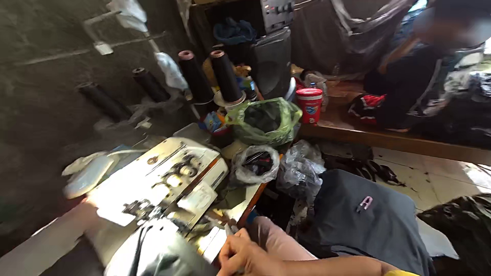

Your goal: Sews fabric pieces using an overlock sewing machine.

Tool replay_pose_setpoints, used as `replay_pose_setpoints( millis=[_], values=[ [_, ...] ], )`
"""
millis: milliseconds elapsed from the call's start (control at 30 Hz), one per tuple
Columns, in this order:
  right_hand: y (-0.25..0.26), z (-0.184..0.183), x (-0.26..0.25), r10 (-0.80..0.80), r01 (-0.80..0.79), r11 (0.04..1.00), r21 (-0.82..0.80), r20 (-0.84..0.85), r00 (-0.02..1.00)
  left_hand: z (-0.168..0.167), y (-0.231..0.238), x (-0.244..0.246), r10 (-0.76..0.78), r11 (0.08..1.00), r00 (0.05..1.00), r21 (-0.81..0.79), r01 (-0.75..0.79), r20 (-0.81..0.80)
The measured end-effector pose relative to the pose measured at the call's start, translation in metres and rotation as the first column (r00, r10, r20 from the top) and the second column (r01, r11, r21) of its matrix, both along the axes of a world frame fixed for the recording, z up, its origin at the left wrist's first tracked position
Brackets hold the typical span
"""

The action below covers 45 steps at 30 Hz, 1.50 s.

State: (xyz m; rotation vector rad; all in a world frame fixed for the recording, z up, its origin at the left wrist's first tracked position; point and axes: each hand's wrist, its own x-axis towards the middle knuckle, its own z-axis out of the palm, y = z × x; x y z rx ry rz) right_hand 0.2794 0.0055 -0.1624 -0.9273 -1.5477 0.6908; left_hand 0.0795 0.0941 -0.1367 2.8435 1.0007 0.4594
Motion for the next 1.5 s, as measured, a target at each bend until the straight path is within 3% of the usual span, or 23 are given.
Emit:
replay_pose_setpoints(
  millis=[100,167,267,400,800,1000,1133,1300,1433,1500],
  values=[
    [0.001,-0.006,0.002,0.014,-0.014,1.0,0.0,-0.008,1.0,-0.033,-0.012,-0.06,0.235,0.913,0.958,0.302,-0.276,0.165],
    [0.002,-0.012,0.003,0.021,-0.021,1.0,-0.007,-0.004,1.0,-0.042,-0.015,-0.071,0.263,0.867,0.94,0.375,-0.329,0.215],
    [0.003,-0.016,0.002,0.002,-0.001,1.0,-0.018,0.009,1.0,-0.059,-0.002,-0.065,0.263,0.823,0.915,0.424,-0.378,0.306],
    [0.002,-0.022,-0.001,-0.013,0.013,1.0,-0.022,0.009,1.0,-0.063,0.008,-0.063,0.218,0.858,0.912,0.376,-0.349,0.348],
    [0.005,-0.034,-0.001,-0.044,0.042,0.996,-0.079,-0.017,0.999,-0.012,0.004,-0.073,0.205,0.823,0.951,0.485,-0.295,0.231],
    [0.051,-0.043,-0.019,-0.142,0.143,0.985,-0.097,0.02,0.99,0.01,0.024,-0.081,0.258,0.817,0.957,0.499,-0.288,0.13],
    [0.091,-0.035,-0.028,-0.183,0.186,0.979,-0.084,0.035,0.982,0.039,0.035,-0.086,0.3,0.854,0.954,0.45,-0.261,-0.015],
    [0.136,-0.021,-0.035,-0.169,0.168,0.975,-0.146,0.008,0.986,0.106,0.014,-0.089,0.464,0.879,0.837,0.268,-0.395,-0.289],
    [0.15,-0.004,-0.034,-0.143,0.158,0.966,-0.207,0.084,0.986,0.125,-0.009,-0.094,0.334,0.908,0.933,0.313,-0.279,-0.136],
    [0.15,-0.007,-0.033,-0.156,0.17,0.979,-0.113,0.126,0.98,0.124,-0.022,-0.091,0.182,0.957,0.982,0.238,-0.167,-0.042]
  ],
)
